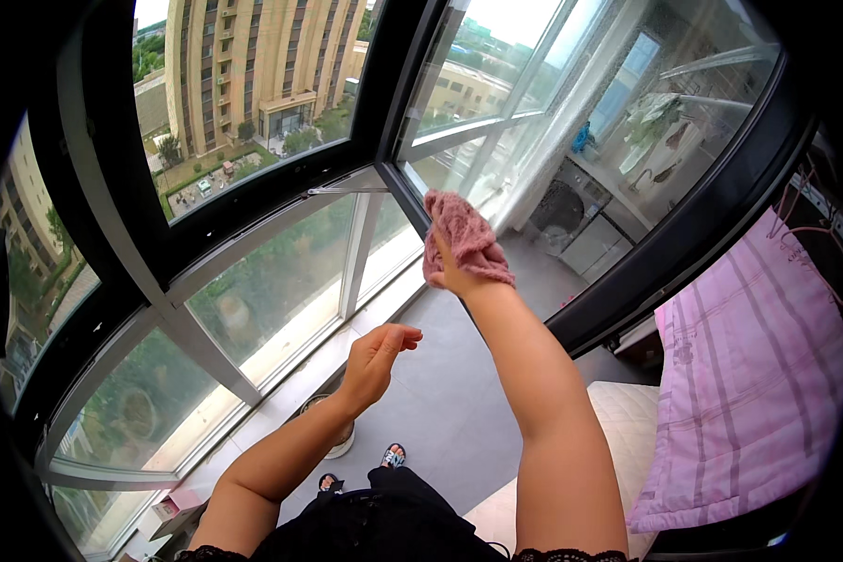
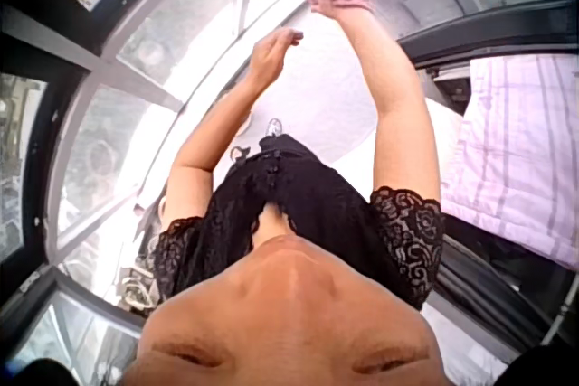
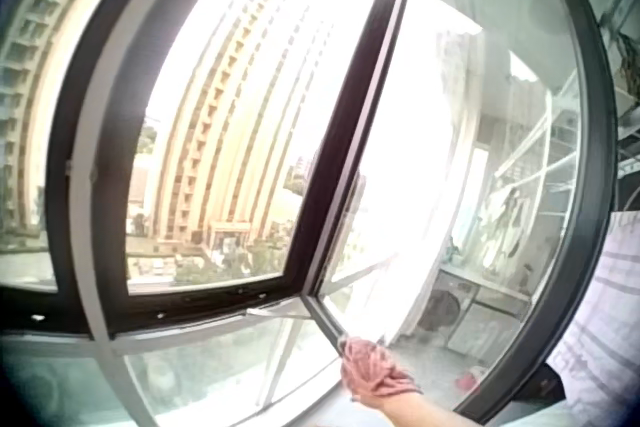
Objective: The person washes a pink cloth in a sink, wrings it out, and then uses it to wipe the glass and frames of a large window. The person cleans the window surface and the surrounding frame thoroughly.
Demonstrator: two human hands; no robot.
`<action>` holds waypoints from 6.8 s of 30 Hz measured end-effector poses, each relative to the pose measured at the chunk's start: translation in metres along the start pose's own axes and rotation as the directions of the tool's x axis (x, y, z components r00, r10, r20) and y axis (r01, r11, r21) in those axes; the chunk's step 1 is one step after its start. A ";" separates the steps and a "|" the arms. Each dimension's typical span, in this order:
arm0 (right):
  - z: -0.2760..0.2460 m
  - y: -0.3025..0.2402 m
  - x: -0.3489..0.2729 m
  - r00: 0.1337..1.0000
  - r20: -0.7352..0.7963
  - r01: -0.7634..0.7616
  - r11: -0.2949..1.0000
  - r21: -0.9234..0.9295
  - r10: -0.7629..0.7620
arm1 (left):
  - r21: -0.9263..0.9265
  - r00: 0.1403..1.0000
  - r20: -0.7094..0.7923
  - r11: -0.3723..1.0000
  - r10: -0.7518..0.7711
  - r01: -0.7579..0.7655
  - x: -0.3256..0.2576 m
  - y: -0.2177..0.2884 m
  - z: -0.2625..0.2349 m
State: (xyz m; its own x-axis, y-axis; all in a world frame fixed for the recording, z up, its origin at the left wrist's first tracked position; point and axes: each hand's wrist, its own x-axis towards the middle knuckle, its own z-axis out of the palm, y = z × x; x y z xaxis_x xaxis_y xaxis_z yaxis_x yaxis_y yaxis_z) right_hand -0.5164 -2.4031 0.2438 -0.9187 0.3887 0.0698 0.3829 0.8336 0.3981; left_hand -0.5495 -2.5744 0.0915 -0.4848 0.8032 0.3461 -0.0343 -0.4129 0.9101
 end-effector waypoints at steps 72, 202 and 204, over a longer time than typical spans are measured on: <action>-0.535 0.307 -0.030 0.259 -0.935 -0.767 0.536 -0.353 -0.244 | 0.568 0.810 0.256 0.597 0.527 -0.567 0.222 -0.042 0.010; -0.025 0.041 0.263 0.867 -0.489 0.033 0.991 -0.126 -0.091 | -0.563 0.688 0.103 0.528 -0.718 0.636 0.201 -0.068 -0.082; -0.119 0.074 0.269 0.713 -0.695 -0.085 0.971 -0.221 -0.096 | -0.587 0.716 0.011 0.575 -0.698 0.570 0.193 -0.041 -0.098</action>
State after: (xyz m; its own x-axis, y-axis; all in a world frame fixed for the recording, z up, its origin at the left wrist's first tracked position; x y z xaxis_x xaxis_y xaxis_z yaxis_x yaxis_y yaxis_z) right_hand -0.7468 -2.2831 0.4007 -0.7585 -0.0758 0.6473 0.4289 0.6898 0.5833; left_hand -0.7272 -2.4447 0.0981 -0.3131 0.8680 -0.3853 -0.8094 -0.0317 0.5864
